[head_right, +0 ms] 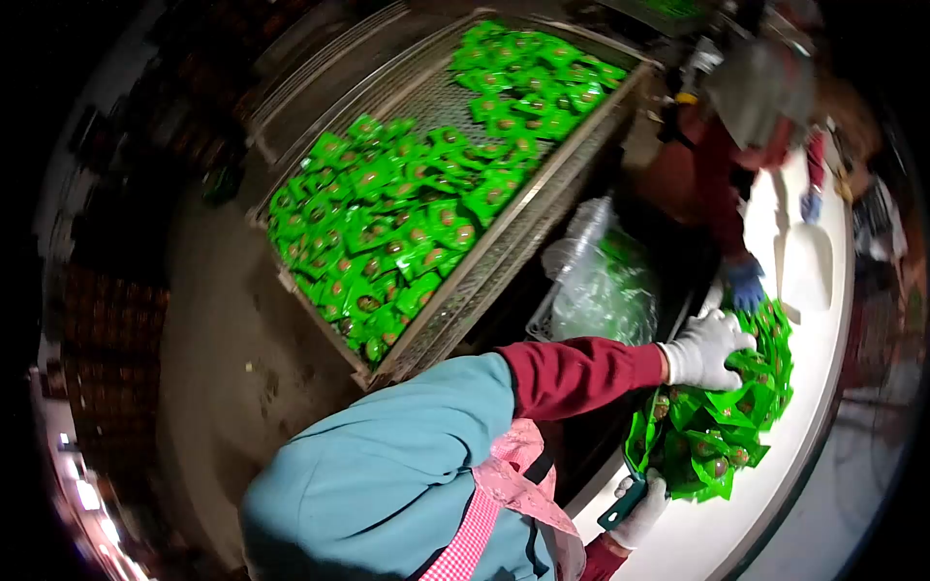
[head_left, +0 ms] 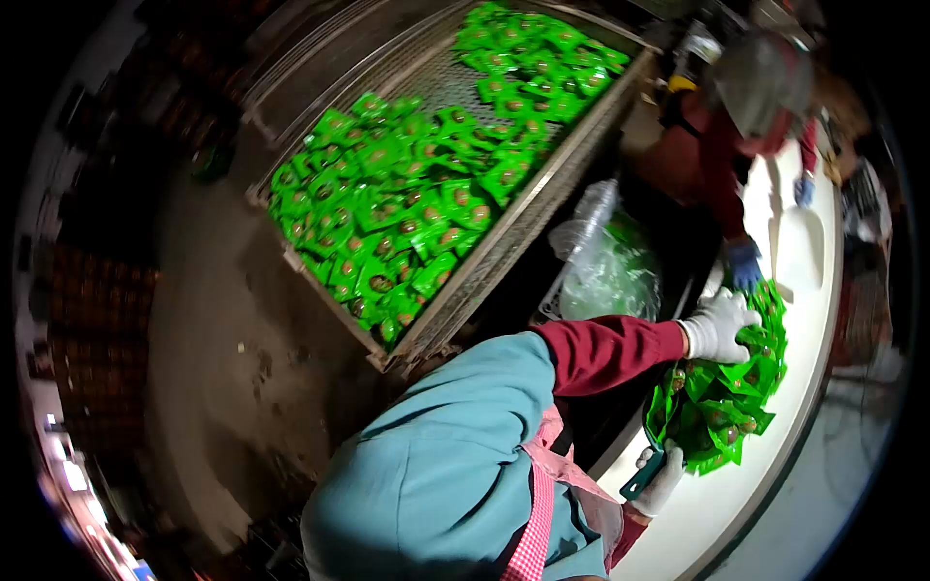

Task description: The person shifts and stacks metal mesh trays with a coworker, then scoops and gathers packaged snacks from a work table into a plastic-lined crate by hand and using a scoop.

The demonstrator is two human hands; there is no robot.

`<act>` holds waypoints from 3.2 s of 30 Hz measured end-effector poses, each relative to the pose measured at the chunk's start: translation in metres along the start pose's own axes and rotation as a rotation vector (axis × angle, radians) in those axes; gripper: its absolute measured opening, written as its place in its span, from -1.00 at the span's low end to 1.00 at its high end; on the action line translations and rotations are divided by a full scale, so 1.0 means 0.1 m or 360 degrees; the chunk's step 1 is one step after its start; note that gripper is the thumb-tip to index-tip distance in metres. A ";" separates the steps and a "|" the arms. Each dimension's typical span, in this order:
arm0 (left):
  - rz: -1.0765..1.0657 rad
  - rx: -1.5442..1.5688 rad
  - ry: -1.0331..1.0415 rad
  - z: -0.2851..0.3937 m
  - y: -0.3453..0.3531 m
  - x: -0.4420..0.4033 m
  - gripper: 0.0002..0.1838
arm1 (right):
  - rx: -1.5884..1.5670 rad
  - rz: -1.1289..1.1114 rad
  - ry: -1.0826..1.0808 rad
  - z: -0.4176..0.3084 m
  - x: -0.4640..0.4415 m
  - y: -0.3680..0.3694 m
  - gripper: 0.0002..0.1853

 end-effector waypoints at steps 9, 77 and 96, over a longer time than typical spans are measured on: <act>0.1068 -0.0170 -0.0456 -1.69 -2.51 1.40 -0.49 | 0.0834 -0.0944 0.0379 0.23 0.24 2.36 -0.83; -0.0079 -0.0885 -0.1717 -2.57 -2.52 4.55 -0.75 | 0.0940 -0.0585 -0.0169 0.33 0.04 1.08 -0.58; 0.0024 -0.1678 -0.1330 -2.37 -1.89 4.30 -0.35 | 0.0851 -0.0892 -0.0249 0.83 -0.19 1.26 -0.43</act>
Point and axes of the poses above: each hand's wrist, its own x-axis away from the middle knuckle, its own y-axis out of the palm, z = x × y, the point moved 4 cm from there along -x, towards the middle knuckle, and after that the axes turned 5 degrees about -x, right-handed, at the moved point
